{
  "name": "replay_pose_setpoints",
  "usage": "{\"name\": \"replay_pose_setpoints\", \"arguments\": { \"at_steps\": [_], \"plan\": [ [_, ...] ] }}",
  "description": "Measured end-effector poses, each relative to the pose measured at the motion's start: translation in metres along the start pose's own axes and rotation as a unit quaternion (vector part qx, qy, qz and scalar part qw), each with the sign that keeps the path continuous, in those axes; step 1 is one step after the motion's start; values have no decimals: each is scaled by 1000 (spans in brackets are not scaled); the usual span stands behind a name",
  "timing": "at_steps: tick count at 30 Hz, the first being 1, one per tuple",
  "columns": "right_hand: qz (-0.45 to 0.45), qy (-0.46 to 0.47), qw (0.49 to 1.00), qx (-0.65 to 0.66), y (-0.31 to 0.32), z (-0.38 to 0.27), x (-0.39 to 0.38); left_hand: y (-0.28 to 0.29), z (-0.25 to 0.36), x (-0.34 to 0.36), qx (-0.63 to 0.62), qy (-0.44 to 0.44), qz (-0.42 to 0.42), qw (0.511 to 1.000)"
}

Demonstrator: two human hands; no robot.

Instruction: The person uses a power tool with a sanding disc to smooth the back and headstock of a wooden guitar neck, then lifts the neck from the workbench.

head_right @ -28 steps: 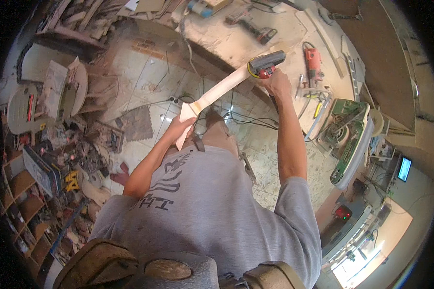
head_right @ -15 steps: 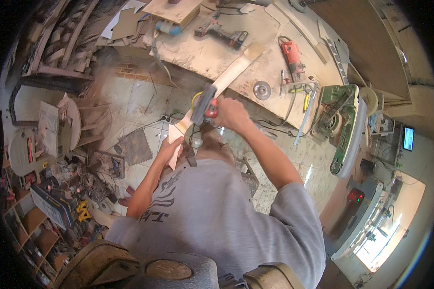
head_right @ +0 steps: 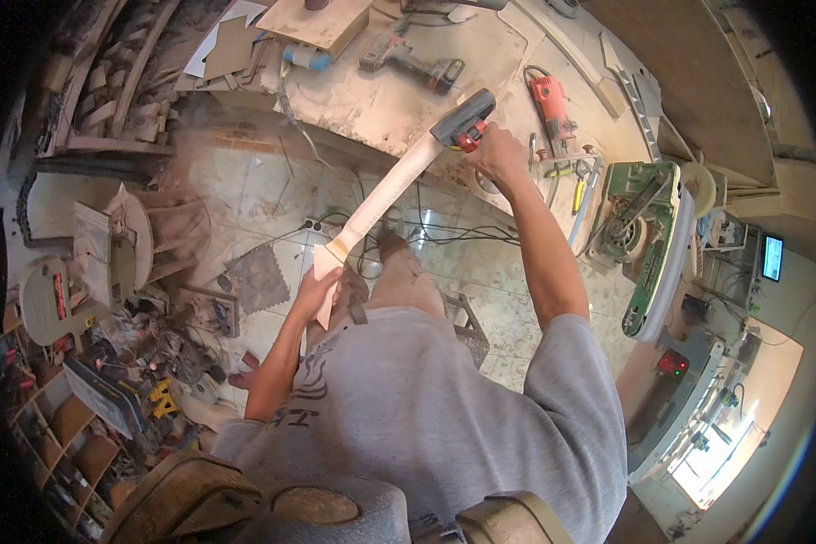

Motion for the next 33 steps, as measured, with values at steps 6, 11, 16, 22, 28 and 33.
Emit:
{"name": "replay_pose_setpoints", "arguments": {
  "at_steps": [6, 11, 16, 22, 28, 33],
  "plan": [
    [27, 41, 984, 173, -63, -17, -29, -3, 2, 10, 14, 8, 51, 999],
    [-71, 85, 973, 202, -122, -49, -65, -4, -2, 11, 55, 13, 92, 994],
    [-14, 27, 956, 291, -88, -6, -34, -9, -8, 10, 37, 11, 107, 993],
    [-37, 18, 963, 266, -68, 19, -15, -13, -2, 0, 50, 38, 140, 988],
    [-74, -11, 963, 260, -60, 20, -16, -16, 1, -2, 62, 38, 150, 986],
    [-57, 1, 968, 245, -55, 27, -4, -16, -1, -1, 43, 47, 150, 987]
  ]
}}
Point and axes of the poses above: each hand's wrist, its own x-axis towards the middle knuckle, its own y-axis out of the back of the hand, z = x × y, the point moved 6 cm from there along x, towards the middle knuckle, and after that the axes turned 12 degrees about -z, right-handed, at the moved point
